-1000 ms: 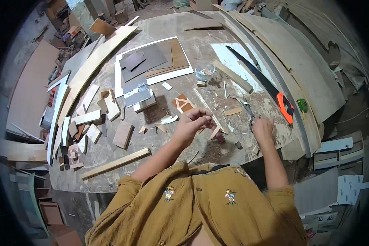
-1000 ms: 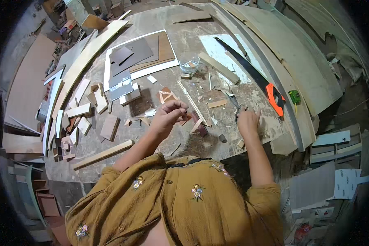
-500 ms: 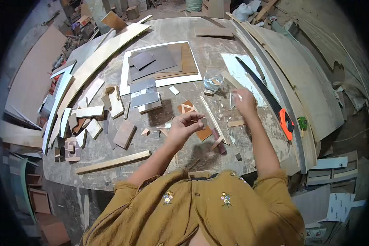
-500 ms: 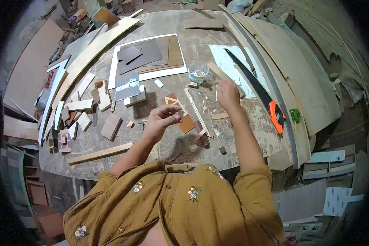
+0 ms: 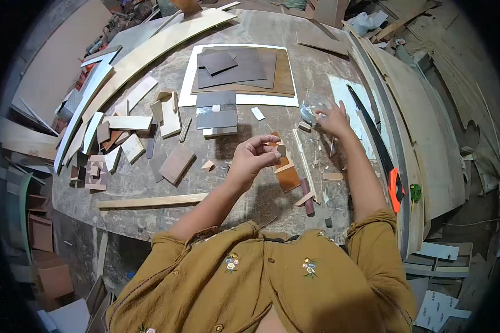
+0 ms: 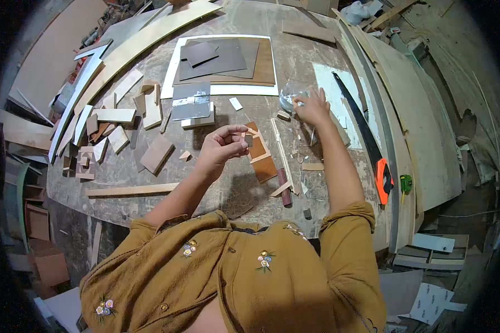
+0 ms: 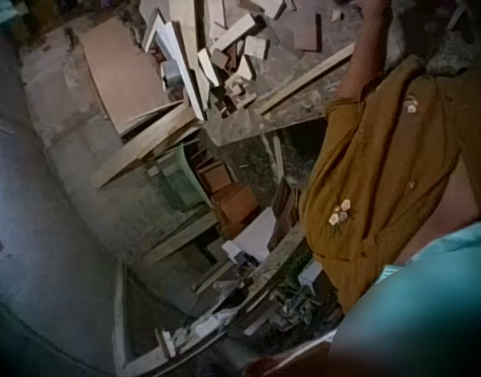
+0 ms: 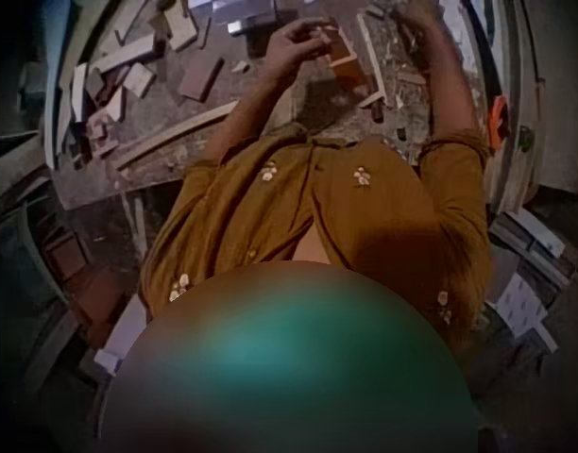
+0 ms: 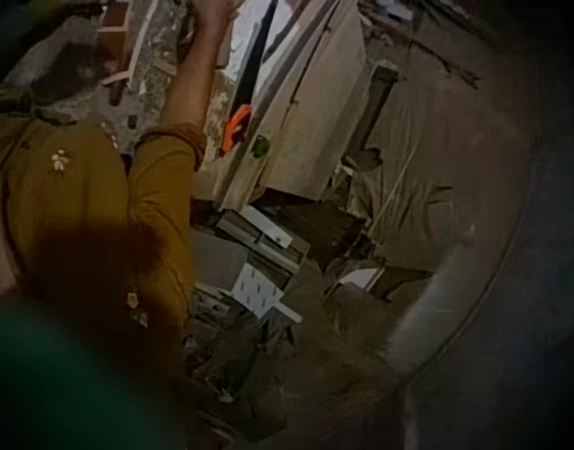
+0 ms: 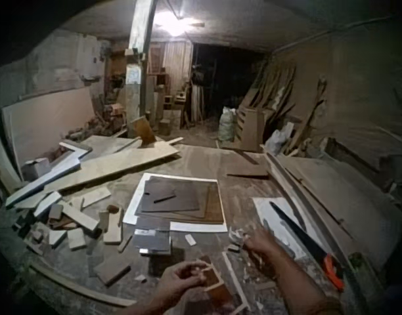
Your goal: Crafting a small wooden model by cutting and gluing wood pieces.
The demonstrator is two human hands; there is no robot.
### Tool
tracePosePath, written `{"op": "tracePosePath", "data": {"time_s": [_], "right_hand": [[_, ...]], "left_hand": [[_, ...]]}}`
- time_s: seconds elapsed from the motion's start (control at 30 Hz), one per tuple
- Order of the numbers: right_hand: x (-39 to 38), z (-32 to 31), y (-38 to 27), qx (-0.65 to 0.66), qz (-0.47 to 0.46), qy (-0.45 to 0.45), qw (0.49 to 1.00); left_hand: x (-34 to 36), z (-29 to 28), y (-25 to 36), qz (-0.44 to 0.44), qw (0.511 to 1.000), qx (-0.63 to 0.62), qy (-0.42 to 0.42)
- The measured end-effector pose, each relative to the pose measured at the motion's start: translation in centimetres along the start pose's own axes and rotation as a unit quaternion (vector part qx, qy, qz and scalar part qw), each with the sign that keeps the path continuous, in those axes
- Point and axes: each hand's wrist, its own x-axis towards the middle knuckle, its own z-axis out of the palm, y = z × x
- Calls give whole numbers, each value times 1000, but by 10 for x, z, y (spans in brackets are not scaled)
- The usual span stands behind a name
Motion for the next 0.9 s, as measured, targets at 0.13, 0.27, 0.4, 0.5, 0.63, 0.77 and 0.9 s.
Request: {"op": "tracePosePath", "data": {"time_s": [0.13, 0.27, 0.4, 0.5, 0.63, 0.77, 0.9], "right_hand": [[5, 2, 14, 28, -12, -29, 999], [20, -5, 13, 97, -55, -54, 992], [28, 3, 3, 84, -6, -42, 996], [31, 2, -2, 58, 9, -65, 996], [25, -4, -11, 74, 11, -54, 996], [25, 0, -11, 60, 21, -38, 997], [20, 0, -13, 57, -3, -13, 998]], "left_hand": [[3, -3, -7, -2, 1000, -1, -14], [6, -7, -14, -8, 1000, 4, -6], [9, -6, -22, 2, 999, 20, -27], [7, -6, -24, 3, 999, 13, -42], [1, -5, -18, 3, 999, 11, -31], [1, -7, -18, 4, 999, 16, -33], [0, -6, -17, -2, 1000, 5, -20]]}}
